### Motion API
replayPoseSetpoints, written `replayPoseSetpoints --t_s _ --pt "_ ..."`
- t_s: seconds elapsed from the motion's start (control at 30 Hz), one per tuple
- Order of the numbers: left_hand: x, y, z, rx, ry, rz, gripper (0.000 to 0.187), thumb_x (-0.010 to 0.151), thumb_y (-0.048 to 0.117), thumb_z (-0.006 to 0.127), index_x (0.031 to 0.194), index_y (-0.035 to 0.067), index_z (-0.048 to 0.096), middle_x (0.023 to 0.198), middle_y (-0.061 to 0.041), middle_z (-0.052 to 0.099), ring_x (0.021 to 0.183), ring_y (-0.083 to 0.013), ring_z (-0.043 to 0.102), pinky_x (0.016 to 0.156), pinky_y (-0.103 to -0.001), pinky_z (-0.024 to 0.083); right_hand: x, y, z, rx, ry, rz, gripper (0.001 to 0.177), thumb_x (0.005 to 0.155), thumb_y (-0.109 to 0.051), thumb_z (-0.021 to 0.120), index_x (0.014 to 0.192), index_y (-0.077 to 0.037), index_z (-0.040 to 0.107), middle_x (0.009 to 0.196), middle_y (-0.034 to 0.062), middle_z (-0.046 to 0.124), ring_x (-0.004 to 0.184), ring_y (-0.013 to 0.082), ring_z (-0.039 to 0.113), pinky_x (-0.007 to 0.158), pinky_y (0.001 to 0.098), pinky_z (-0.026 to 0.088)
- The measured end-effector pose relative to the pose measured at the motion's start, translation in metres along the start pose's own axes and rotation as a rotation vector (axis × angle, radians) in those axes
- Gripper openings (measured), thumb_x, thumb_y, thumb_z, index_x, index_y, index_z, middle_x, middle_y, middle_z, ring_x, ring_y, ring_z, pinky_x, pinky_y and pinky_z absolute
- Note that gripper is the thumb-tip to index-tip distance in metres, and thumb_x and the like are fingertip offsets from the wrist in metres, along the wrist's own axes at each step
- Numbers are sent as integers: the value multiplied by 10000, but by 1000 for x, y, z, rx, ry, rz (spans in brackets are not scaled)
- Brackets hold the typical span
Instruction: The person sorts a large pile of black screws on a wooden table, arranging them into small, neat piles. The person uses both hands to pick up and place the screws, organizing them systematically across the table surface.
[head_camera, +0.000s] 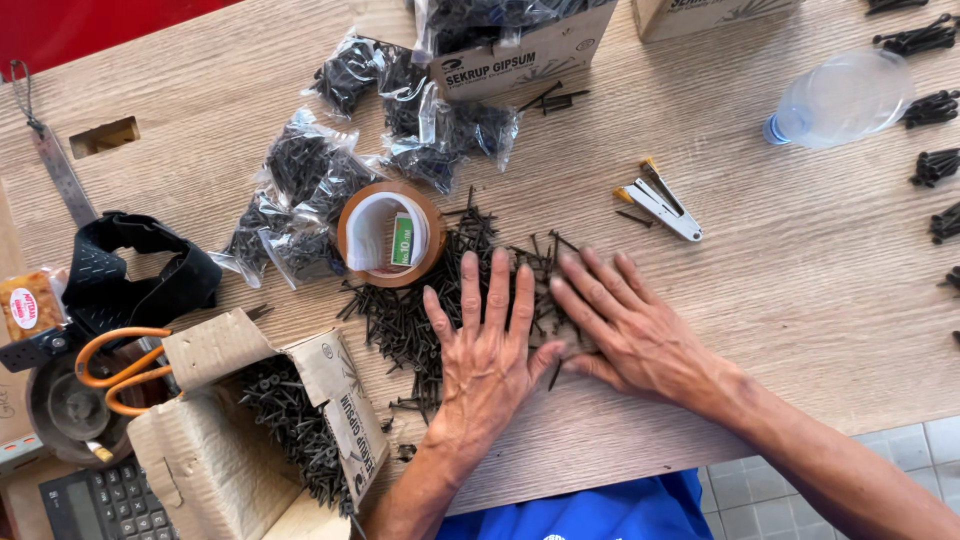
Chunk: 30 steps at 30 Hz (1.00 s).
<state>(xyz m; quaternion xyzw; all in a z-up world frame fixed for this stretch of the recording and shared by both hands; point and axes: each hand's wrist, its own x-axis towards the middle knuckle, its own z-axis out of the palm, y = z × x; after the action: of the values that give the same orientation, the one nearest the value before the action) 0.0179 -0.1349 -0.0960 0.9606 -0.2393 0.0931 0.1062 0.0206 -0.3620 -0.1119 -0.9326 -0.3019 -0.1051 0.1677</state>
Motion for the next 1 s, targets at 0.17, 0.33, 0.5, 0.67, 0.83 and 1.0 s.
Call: replayPoseSetpoints --t_s 0.17,0.33,0.5,0.67,0.83,1.0 --pt "-8 6 -15 99 -162 53 977 1033 834 447 1732 199 196 1793 -183 130 1651 -461 72 1250 -794 37 -18 5 -32 -12 -151 -97 813 1074 -661 406 1683 -128 325 1759 178 281 1636 418 243 1352 584 129" --pt "-10 16 -15 109 -124 106 764 1100 716 293 1712 259 309 1774 -146 262 1634 -447 210 1229 -793 105 -17 11 -19 -68 -166 30 857 1064 -698 321 1699 -124 284 1774 212 190 1650 429 152 1342 589 102" --pt "7 15 -3 22 -135 26 853 1057 741 169 1716 207 251 1792 -120 215 1653 -464 156 1268 -768 120 -10 6 -21 -84 -157 -81 751 1089 -566 449 1676 -106 355 1752 202 294 1625 445 263 1331 604 191" --pt "22 22 2 159 -115 -92 949 1054 778 234 1710 92 214 1773 -233 171 1641 -496 161 1258 -789 165 -18 10 -26 172 -24 -10 517 1064 -255 654 1512 -23 540 1660 274 419 1546 450 452 1294 530 391" --pt "22 25 5 131 -116 -101 1014 1012 836 306 1714 114 191 1788 -201 182 1656 -469 150 1248 -807 149 -13 11 -35 8 12 6 559 1075 -341 637 1549 -61 539 1624 200 523 1529 385 494 1292 515 362" --pt "18 25 1 80 -101 2 963 1018 827 179 1720 169 226 1761 -271 85 1640 -507 92 1262 -806 93 -14 41 -32 -23 115 17 606 977 -357 818 1497 -136 600 1606 213 522 1437 390 533 1163 560 446"
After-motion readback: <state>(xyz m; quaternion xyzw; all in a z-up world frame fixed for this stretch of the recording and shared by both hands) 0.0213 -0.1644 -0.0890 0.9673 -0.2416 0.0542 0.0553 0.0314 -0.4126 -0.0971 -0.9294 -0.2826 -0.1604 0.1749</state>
